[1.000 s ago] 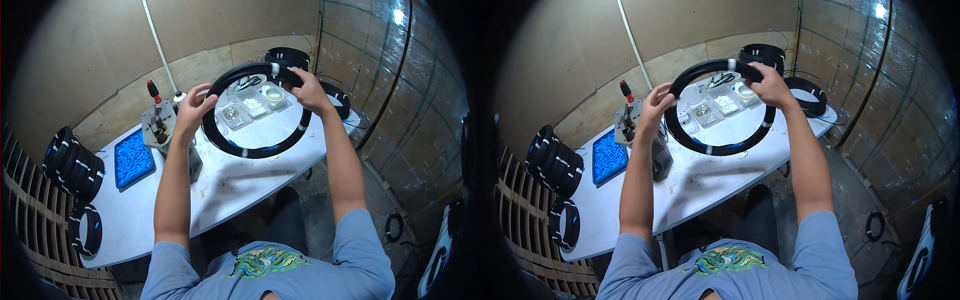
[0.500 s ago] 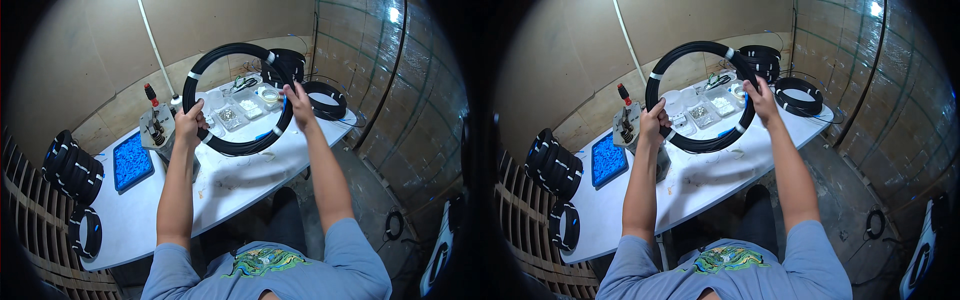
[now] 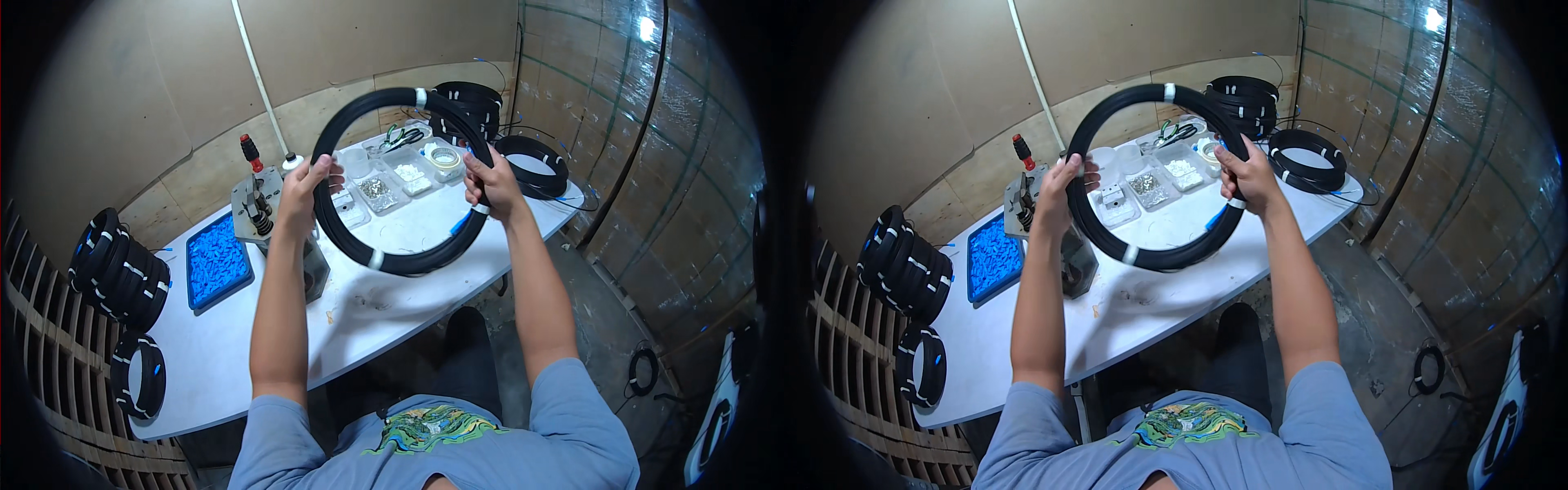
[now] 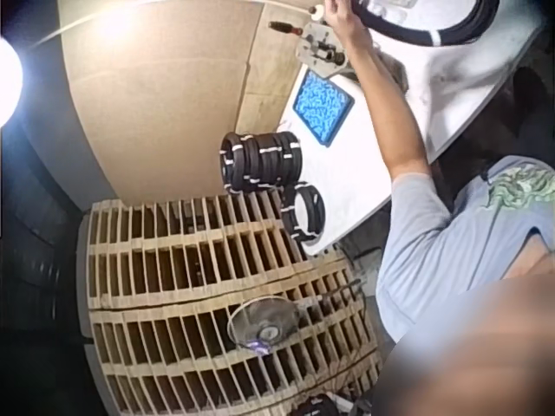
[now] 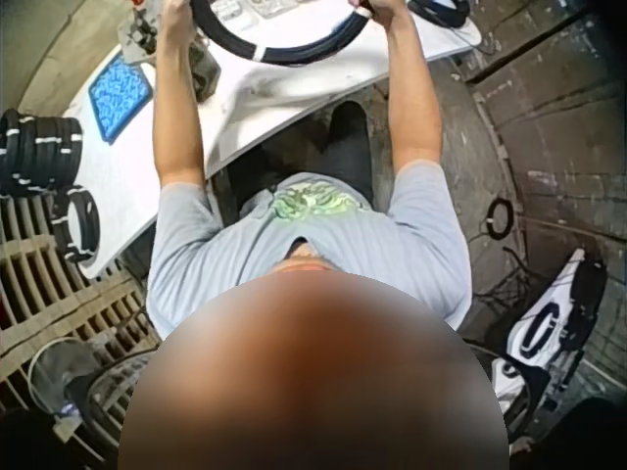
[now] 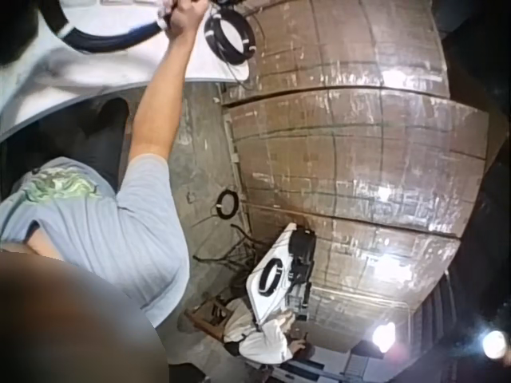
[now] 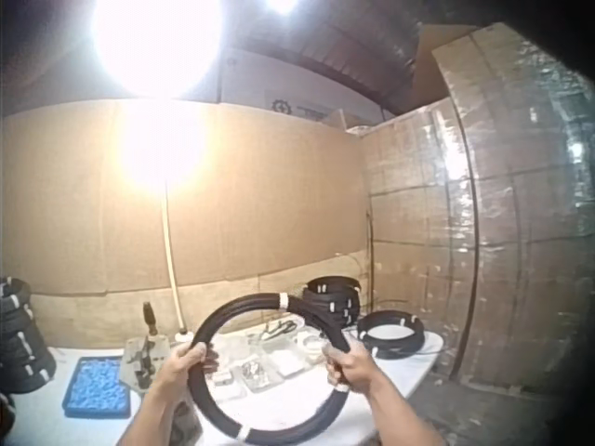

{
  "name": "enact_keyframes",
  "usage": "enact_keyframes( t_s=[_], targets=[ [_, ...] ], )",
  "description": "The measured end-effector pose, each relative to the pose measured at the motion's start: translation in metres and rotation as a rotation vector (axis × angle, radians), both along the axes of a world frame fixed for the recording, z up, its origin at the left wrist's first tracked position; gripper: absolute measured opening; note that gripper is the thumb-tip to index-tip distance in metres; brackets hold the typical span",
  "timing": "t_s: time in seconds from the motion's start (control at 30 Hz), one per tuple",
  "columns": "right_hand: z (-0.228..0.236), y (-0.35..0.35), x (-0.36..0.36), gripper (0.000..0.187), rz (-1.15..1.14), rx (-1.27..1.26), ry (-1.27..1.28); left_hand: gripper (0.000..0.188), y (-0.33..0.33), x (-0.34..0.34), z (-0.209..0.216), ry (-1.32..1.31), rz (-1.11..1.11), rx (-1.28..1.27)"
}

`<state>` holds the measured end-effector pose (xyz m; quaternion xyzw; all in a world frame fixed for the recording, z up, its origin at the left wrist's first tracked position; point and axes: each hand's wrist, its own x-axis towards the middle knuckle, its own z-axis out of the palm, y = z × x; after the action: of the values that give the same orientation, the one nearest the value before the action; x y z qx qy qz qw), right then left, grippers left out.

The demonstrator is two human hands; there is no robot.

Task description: Bundling a black wire coil using white tape.

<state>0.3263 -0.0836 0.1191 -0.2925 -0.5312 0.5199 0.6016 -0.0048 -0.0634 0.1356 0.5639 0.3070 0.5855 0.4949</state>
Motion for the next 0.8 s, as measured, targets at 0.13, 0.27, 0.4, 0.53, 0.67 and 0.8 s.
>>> enact_keyframes(
  t_s=[0.13,0.27,0.4,0.53,0.67,0.8],
  targets=[
    [0.030,-0.001,0.007,0.054,0.071,0.075,-0.510,0.032,-0.017,0.017,0.037,0.561,-0.027,0.055],
    [0.057,0.001,0.002,0.061,0.026,0.192,-0.781,0.021,-0.016,0.024,0.011,0.398,0.031,-0.007],
    [0.035,0.003,0.011,0.066,-0.026,0.135,-0.522,0.021,-0.009,0.009,-0.003,0.081,0.048,-0.091],
    [-0.019,0.003,-0.001,0.038,-0.031,0.014,-0.002,0.014,0.000,0.007,-0.018,-0.158,0.002,-0.190],
    [-0.021,0.003,-0.004,0.041,-0.038,-0.054,0.169,0.012,0.002,0.011,-0.031,-0.237,-0.066,-0.272],
    [-0.012,-0.007,-0.010,0.053,0.064,-0.129,0.389,0.011,0.000,0.012,-0.037,-0.236,-0.042,-0.259]
  ],
)
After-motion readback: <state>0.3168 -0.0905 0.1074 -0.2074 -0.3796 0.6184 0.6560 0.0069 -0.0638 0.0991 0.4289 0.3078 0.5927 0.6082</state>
